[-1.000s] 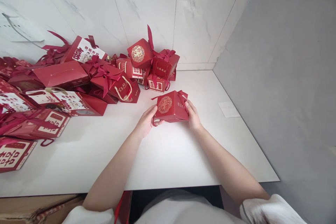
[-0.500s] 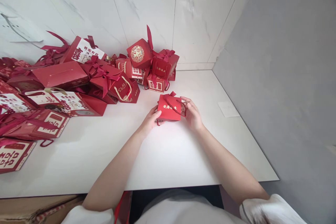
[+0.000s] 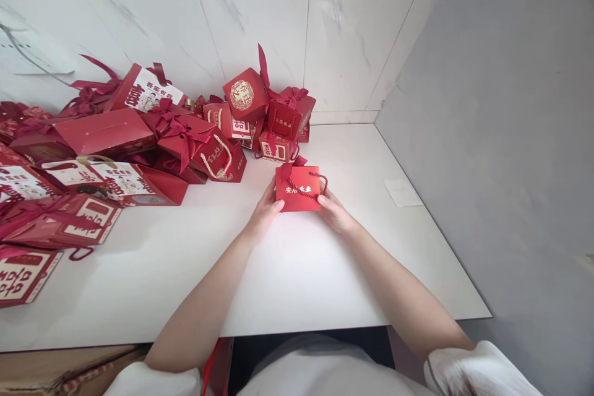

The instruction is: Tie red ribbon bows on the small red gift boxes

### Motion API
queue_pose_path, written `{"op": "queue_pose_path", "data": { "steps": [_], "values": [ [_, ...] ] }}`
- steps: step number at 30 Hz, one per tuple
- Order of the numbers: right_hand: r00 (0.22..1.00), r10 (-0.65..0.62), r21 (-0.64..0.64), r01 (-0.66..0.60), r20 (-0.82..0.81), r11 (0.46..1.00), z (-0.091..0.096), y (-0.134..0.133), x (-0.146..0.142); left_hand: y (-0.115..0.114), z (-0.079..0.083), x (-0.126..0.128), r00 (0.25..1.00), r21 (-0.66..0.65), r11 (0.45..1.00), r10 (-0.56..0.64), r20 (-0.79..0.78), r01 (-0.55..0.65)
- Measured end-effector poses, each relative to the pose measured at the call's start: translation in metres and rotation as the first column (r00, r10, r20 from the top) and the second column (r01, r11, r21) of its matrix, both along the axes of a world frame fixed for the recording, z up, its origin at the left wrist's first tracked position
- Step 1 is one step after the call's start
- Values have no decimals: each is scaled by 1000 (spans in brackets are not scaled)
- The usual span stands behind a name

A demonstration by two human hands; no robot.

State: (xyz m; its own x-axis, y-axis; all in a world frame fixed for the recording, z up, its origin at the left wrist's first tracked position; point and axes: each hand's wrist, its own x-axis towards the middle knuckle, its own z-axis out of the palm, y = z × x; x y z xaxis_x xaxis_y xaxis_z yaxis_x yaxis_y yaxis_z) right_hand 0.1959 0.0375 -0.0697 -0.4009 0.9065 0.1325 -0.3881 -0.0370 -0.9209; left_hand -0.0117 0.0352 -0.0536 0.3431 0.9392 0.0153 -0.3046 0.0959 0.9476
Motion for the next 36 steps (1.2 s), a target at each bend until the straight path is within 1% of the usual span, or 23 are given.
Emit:
{"op": "queue_pose_path", "data": {
  "steps": [2, 4, 7, 9, 11, 13, 16, 19, 21, 22, 25, 27, 28, 30, 32, 34, 36],
  "values": [
    [997, -77, 16, 77, -1, 997, -3, 2, 0, 1, -1, -2, 997, 29, 1000, 14, -70, -12],
    [977, -210, 43, 208, 42, 977, -6, 4, -2, 2, -3, -2, 989, 61, 996, 66, -131, -59],
    [885, -435, 118, 420, 166, 900, -10, 4, -5, 1, -10, 1, 977, 116, 988, 120, -174, -100],
    [815, -528, 228, 481, 240, 846, -10, 3, -7, -2, -13, 5, 973, 140, 987, 105, -204, -77],
    [761, -577, 369, 466, 296, 804, -8, 0, -8, -4, -16, 8, 972, 149, 987, 87, -219, -54],
    [729, -595, 482, 408, 339, 775, -5, -4, -7, -3, -17, 10, 978, 126, 991, 60, -199, -35],
    [719, -591, 593, 310, 365, 743, 2, -9, -7, 1, -16, 8, 987, 48, 997, 62, -146, -56],
    [709, -599, 702, 207, 372, 681, 6, -12, -8, 6, -15, 5, 994, -48, 994, 91, -63, -94],
    [680, -628, 751, 170, 379, 638, 6, -13, -8, 6, -13, 5, 998, -129, 990, 59, 25, -56],
    [662, -641, 763, 159, 388, 626, 6, -13, -8, 6, -12, 5, 997, -170, 985, 41, 66, -29],
    [634, -650, 775, 124, 418, 619, 4, -15, -6, 5, -11, 6, 988, -279, 960, 13, 151, 30],
    [645, -642, 782, 109, 414, 613, 4, -17, -5, 5, -12, 5, 985, -326, 943, -19, 171, 75],
    [650, -647, 791, 114, 398, 601, 4, -18, -5, 5, -13, 5, 983, -338, 936, -40, 177, 99],
    [647, -674, 813, 141, 356, 565, 5, -19, -4, 6, -15, 4, 980, -326, 936, -72, 186, 131],
    [636, -700, 829, 166, 324, 534, 7, -19, -1, 8, -18, 3, 982, -258, 960, -62, 176, 107],
    [629, -707, 826, 175, 324, 535, 8, -17, 3, 12, -21, 2, 990, -151, 988, -9, 138, 30],
    [623, -704, 808, 189, 341, 559, 6, -14, 8, 15, -23, 0, 995, -44, 997, 64, 72, -61]
  ]
}}
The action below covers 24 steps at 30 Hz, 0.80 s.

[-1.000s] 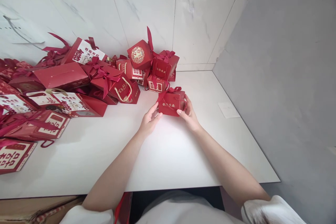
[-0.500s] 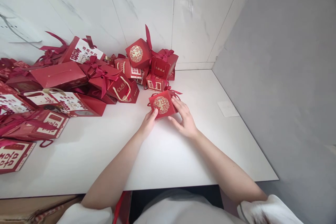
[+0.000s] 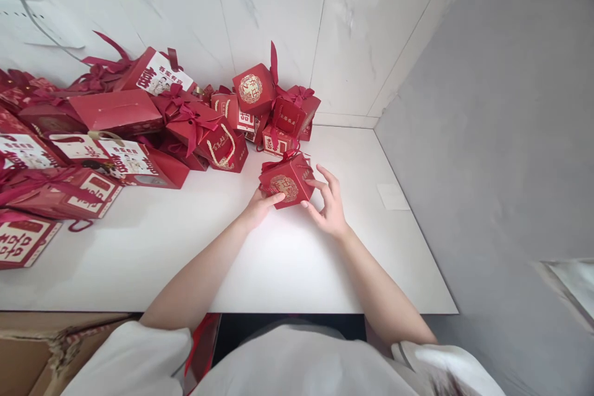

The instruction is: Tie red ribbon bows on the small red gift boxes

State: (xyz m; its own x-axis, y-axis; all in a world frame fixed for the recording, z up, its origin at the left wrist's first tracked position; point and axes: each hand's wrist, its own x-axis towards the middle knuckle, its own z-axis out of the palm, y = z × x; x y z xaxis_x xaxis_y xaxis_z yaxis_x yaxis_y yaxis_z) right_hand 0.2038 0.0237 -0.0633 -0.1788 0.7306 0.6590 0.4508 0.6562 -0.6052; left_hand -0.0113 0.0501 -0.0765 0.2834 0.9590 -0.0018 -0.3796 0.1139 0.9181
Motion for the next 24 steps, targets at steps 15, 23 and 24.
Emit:
{"op": "queue_pose_path", "data": {
  "steps": [15, 23, 24],
  "values": [
    [895, 326, -409, -431, -303, 804, -35, 20, 8, 9, -5, -22, 961, 121, 993, 15, -275, 19],
    [816, 138, -411, -419, -561, 810, -22, 19, 24, 26, -14, -41, 776, 254, 861, 508, -374, -441],
    [815, 90, -427, -390, -572, 816, -20, 19, 24, 26, -10, -46, 746, 266, 847, 531, -402, -460]
  ]
}}
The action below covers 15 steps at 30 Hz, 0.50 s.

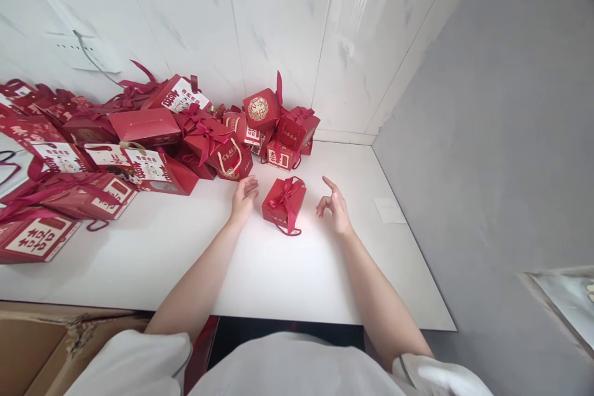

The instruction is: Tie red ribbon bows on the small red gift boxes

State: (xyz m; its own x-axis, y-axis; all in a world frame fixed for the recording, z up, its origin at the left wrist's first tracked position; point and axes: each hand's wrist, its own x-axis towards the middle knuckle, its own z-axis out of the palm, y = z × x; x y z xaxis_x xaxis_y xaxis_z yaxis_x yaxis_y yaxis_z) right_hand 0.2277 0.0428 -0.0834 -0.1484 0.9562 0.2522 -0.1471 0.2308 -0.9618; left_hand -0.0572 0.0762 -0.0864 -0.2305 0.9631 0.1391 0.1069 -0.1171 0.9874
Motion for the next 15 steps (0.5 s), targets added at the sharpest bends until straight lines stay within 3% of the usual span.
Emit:
{"op": "queue_pose_path", "data": {
  "steps": [4, 7, 9, 11, 15],
  "values": [
    [995, -96, -106, 99, 30, 989, -2, 5, -5, -13, 34, -4, 986, -19, 998, 59, -157, -63],
    [991, -128, -155, 132, 32, 979, -10, 11, -10, -36, 71, 18, 944, -76, 997, -35, -327, 10],
    [991, -129, -165, 131, 26, 978, -14, 15, -11, -51, 95, 39, 757, -164, 983, -173, -630, 89],
    [991, -132, -171, 133, 18, 976, -16, 16, -11, -60, 113, 56, 541, -239, 959, -284, -792, 154],
    [989, -150, -180, 148, 3, 972, -13, 12, -8, -53, 137, 60, 288, -426, 835, -528, -799, 347]
  ]
}}
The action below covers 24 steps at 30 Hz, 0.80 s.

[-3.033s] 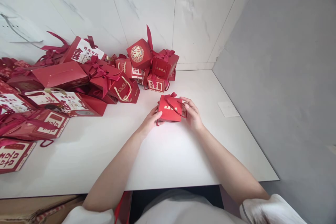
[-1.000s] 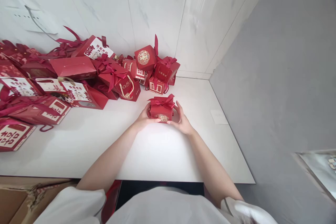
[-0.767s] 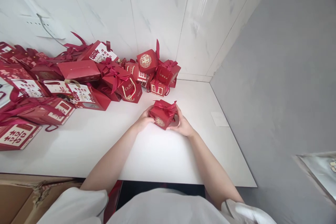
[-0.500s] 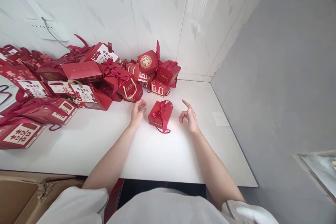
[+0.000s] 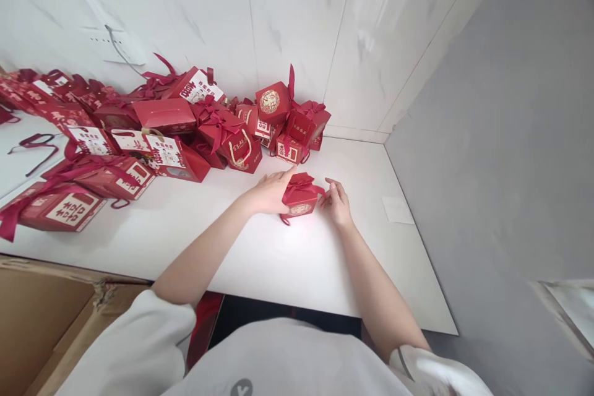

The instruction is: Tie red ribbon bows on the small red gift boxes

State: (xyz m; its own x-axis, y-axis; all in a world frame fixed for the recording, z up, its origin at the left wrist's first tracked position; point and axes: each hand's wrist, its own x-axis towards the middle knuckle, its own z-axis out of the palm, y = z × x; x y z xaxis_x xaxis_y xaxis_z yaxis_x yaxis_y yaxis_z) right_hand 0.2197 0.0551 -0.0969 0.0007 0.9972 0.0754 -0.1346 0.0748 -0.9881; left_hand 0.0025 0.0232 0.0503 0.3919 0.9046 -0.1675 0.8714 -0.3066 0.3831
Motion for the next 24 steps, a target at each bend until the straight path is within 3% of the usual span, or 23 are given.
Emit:
{"op": "queue_pose_path", "data": {
  "steps": [3, 6, 8, 12, 16, 21, 24],
  "values": [
    [1000, -4, -7, 4, -5, 1000, 2, -4, 3, 10, 13, -11, 996, -95, 992, -85, -27, 82],
    [1000, 3, -12, -3, -2, 1000, 3, -5, 5, 10, 17, -8, 998, -100, 995, -15, 58, 21],
    [1000, 0, -13, 0, 2, 1000, 2, -5, 5, 6, 10, 7, 993, -26, 998, 64, 100, -62],
    [1000, -10, -10, 10, 10, 1000, 2, -5, 4, -4, -18, 43, 974, 170, 961, 206, 98, -220],
    [1000, -12, -8, 13, 14, 1000, -1, -4, 4, -3, -32, 54, 950, 132, 941, 309, 38, -311],
    [999, -46, 0, 46, -4, 999, -7, -1, 4, 23, -20, 29, 941, -24, 942, 336, 41, -335],
    [998, -55, 2, 55, -8, 999, -9, -1, 5, 37, 11, -17, 950, -55, 968, 252, 186, -246]
  ]
}}
